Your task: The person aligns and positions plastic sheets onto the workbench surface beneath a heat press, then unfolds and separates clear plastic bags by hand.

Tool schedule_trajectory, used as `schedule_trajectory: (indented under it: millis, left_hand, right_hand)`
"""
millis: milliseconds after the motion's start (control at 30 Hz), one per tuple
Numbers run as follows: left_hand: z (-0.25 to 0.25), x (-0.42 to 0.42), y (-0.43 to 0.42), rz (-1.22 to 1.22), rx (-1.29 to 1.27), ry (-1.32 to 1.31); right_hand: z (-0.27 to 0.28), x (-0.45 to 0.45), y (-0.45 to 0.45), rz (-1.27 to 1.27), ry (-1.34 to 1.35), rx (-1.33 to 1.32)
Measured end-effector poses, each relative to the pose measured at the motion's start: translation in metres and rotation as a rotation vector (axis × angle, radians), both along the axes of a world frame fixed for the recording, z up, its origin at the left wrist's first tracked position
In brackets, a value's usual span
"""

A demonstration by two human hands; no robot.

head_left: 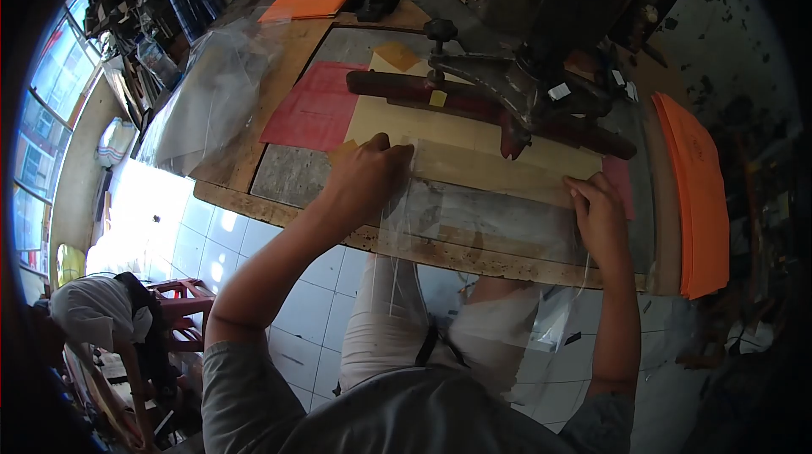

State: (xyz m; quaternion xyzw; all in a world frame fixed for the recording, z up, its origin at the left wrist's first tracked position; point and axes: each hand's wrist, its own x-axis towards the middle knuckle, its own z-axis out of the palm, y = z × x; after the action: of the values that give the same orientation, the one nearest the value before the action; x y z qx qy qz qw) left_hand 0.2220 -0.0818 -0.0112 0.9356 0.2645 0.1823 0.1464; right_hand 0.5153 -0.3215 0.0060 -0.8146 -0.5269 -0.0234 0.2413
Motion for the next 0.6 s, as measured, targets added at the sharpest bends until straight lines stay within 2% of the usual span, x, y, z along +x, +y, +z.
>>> schedule_trajectory:
  millis: [467, 600]
  left_hand:
    - [-0.014, 0.012, 0.011, -0.023, 0.115, -0.038]
    - [-0.006, 0.018, 0.015, -0.029, 0.053, -0.033]
  right_hand:
    - [-0.016, 0.009, 0.01, -0.08, 0.05, -0.001]
    - [-0.023, 0.02, 0.015, -0.052, 0.029, 0.047]
